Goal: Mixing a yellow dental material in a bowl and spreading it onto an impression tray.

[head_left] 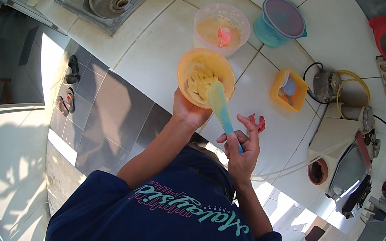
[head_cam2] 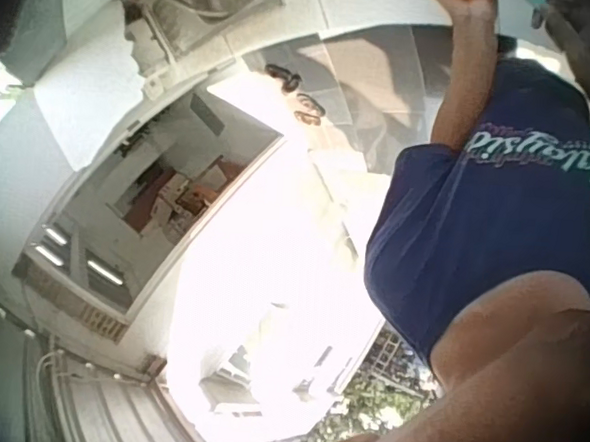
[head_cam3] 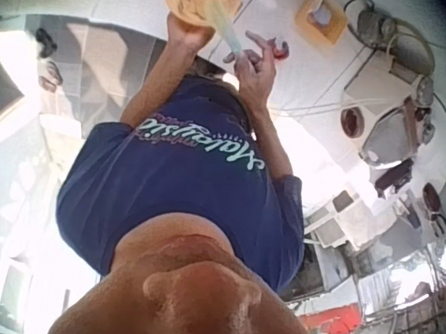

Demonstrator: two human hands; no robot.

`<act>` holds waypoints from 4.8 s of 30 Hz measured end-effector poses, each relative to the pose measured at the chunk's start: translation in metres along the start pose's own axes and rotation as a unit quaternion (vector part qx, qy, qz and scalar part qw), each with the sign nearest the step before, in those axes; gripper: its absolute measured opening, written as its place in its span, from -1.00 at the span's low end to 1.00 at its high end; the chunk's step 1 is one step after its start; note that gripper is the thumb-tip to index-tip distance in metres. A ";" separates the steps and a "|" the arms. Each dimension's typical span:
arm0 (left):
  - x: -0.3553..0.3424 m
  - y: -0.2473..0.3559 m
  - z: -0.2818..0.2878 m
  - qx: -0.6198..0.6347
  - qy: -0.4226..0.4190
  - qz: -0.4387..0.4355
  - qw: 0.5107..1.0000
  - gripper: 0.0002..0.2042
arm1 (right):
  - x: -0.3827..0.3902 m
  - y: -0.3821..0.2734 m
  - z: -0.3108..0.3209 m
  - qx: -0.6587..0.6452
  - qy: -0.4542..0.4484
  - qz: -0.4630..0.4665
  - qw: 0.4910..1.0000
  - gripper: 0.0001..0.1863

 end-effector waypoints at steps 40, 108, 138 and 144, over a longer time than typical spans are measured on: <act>0.021 0.006 -0.028 -0.229 0.048 -0.048 0.971 -0.49 | -0.069 -0.079 0.009 0.481 -0.176 0.274 0.814 -0.72; -0.006 0.021 0.073 -0.184 0.083 -0.066 0.977 -0.52 | -0.095 0.047 0.025 0.517 -0.247 0.058 0.817 -0.68; -0.016 0.027 0.096 -0.161 0.166 -0.058 0.971 -0.62 | -0.120 0.069 0.030 0.609 -0.257 0.155 0.734 -0.68; -0.018 0.033 0.081 -0.163 0.137 -0.050 0.976 -0.60 | -0.120 0.078 0.027 0.498 -0.329 -0.032 0.802 -0.66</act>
Point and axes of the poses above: each hand's wrist, its own x-axis away from the middle knuckle, its own z-axis out of the back of the hand, y = z × x, the point moved 3 cm from there along -x, towards the middle knuckle, and after that the axes turned 12 degrees about z, right-handed, at the moved point
